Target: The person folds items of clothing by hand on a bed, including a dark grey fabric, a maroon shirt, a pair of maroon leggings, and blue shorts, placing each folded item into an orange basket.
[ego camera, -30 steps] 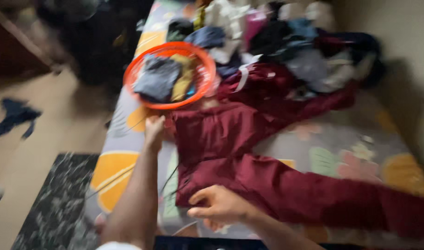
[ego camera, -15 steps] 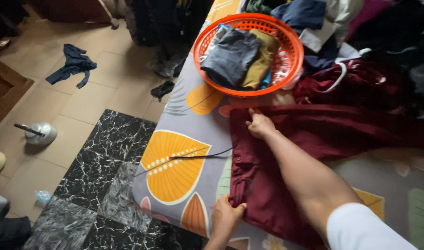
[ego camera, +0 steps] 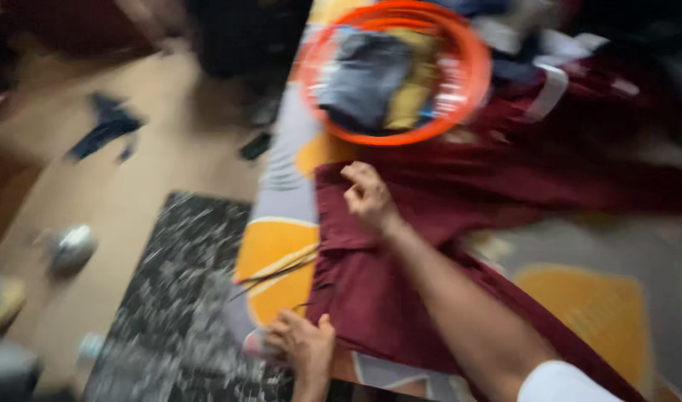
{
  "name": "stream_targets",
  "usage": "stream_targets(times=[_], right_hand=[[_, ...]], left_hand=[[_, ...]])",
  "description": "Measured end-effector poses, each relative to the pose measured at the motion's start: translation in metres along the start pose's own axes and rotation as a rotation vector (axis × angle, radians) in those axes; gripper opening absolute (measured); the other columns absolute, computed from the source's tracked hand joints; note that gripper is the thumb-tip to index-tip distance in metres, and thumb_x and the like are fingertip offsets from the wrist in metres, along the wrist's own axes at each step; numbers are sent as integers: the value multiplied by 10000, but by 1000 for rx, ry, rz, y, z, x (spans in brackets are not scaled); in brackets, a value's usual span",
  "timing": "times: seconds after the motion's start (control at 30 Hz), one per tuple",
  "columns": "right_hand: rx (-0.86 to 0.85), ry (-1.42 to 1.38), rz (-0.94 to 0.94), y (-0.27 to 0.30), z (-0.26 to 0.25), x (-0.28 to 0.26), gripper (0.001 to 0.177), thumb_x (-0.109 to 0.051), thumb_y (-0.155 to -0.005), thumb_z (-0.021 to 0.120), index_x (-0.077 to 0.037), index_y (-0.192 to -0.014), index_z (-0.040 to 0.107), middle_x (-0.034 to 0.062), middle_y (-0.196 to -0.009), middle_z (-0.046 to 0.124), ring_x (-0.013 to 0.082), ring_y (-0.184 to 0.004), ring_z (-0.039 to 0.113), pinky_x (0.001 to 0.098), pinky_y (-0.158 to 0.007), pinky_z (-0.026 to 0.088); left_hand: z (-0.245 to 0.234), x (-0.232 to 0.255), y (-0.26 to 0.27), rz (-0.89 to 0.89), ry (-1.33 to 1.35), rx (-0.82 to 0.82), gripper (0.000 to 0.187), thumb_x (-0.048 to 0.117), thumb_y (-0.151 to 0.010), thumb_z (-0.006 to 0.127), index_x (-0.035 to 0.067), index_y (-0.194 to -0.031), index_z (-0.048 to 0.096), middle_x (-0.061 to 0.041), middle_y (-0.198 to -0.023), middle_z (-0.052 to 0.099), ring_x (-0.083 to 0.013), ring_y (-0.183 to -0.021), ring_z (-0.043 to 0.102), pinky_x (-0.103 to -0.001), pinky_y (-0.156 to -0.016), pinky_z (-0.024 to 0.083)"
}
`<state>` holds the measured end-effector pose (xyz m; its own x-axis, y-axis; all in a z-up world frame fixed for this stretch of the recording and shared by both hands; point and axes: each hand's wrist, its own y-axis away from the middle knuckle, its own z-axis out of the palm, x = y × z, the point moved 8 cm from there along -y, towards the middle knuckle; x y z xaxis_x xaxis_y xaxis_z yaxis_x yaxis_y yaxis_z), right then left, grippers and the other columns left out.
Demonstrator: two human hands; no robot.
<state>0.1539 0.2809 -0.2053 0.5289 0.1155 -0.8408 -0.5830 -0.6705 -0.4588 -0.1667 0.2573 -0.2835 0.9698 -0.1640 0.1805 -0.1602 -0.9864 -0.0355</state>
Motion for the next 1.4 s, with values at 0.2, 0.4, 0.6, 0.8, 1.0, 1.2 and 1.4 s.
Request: stream_targets(times=[0.2, 0.4, 0.6, 0.8, 1.0, 1.2, 1.4], right_hand=[[258, 194, 302, 189, -169, -70, 96, -57, -827, 709, -40, -912, 670, 104, -925, 696, 269, -877, 698, 375, -772, 570], [473, 781, 1211, 475, -394, -44, 45, -131, -868, 650, -100, -863, 681, 170, -927, 758, 324, -897, 746, 416, -813, 572], [294, 785, 1242, 638, -459, 38, 554, -259, -631, 835, -20, -1100, 662, 245, -1092, 678, 421, -1014, 648, 509, -831, 533], [391, 706, 1189, 630, -481, 44, 434, -264, -762, 724, -24, -1123, 716, 222, -1110, 715, 412, -1034, 669, 489, -852, 535], [285, 13, 1053, 528, -602, -23, 220, -190, -921, 683, -30, -804, 587, 13, -777, 506, 130, -778, 480, 330, -724, 417], [158, 227, 765, 434, -714, 30, 262, -189, -837, 756, -89, -1068, 685, -24, -1001, 694, 85, -917, 641, 265, -824, 523], [334, 400, 1179, 497, -716, 36, 411, -355, -840, 869, -17, -1029, 730, 132, -962, 717, 190, -821, 645, 361, -748, 562]], left_hand=[[-55, 161, 66, 609, 391, -121, 505, 294, -718, 795, 60, -1131, 623, -219, -1107, 656, -413, -1077, 606, -506, -904, 486], [-19, 288, 239, 1079, 492, -885, 204, 267, -905, 678, 64, -900, 660, -177, -910, 708, -390, -943, 674, -501, -818, 534], [-17, 337, 372, 1307, 528, -1016, 127, 180, -872, 620, 83, -895, 698, -163, -926, 740, -376, -925, 699, -486, -800, 559], [0, 354, 439, 1304, 403, -1040, 153, 197, -867, 616, 86, -902, 715, -174, -924, 732, -383, -910, 699, -496, -784, 558], [-4, 414, 427, 1098, 485, -931, 177, 223, -916, 611, 103, -914, 740, -172, -961, 750, -335, -936, 732, -431, -838, 599], [-25, 474, 431, 1405, 483, -601, 528, 243, -743, 791, 52, -1187, 580, -203, -1253, 611, -417, -1178, 565, -485, -916, 468], [12, 483, 451, 1314, 417, -746, 288, 214, -798, 752, 87, -1050, 698, -143, -1129, 674, -369, -1120, 586, -452, -936, 484]])
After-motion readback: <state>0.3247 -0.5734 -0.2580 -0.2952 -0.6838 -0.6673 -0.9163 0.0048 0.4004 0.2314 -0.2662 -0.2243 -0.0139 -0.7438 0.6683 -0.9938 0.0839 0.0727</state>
